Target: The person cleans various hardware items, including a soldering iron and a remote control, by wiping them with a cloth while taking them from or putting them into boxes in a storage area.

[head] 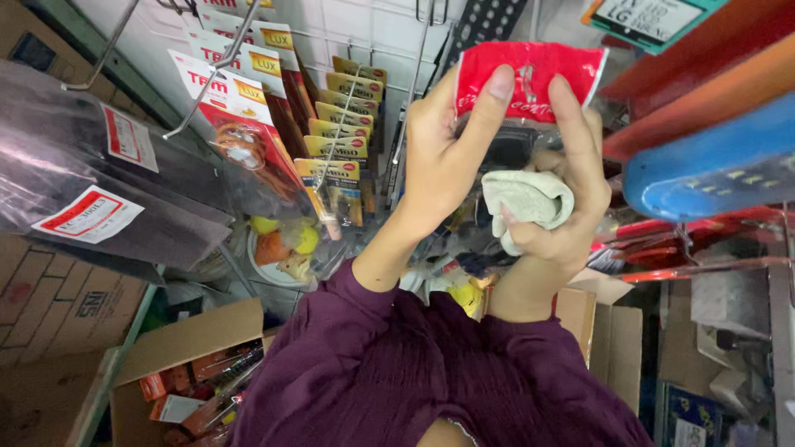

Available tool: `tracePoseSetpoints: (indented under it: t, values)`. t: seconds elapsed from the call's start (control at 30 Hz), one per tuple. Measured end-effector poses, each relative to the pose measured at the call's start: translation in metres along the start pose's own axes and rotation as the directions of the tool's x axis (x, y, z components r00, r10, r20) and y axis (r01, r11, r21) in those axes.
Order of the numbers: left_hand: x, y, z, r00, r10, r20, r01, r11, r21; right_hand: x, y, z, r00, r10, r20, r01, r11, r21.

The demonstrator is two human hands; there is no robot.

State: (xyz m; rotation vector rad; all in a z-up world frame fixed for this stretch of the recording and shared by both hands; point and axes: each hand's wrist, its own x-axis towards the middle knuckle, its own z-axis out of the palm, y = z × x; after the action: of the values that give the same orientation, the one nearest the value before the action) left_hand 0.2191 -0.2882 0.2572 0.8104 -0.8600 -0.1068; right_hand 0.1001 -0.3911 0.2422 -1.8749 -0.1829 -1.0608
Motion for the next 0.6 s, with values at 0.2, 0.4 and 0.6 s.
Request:
tracePoseSetpoints:
  t: [0.2,0.4,0.6]
  values:
    - [0.005,-0.018,0.004,0.999,0.025,-0.033,-0.027,0.998,-0.055,0.009,0.006,0.005,1.000,-0.019,-0.011,0.017,0.988,-0.155]
    - [0.041,-0.048,0.003,0.983,0.110,-0.145,-0.095,0.989,0.109,0.033,0.013,0.026,0.992,-0.115,-0.042,0.079,0.865,-0.495]
    - [0.096,-0.109,-0.012,0.952,0.224,-0.210,-0.151,0.937,0.315,0.059,0.045,0.036,0.980,-0.149,-0.129,0.057,0.840,-0.540]
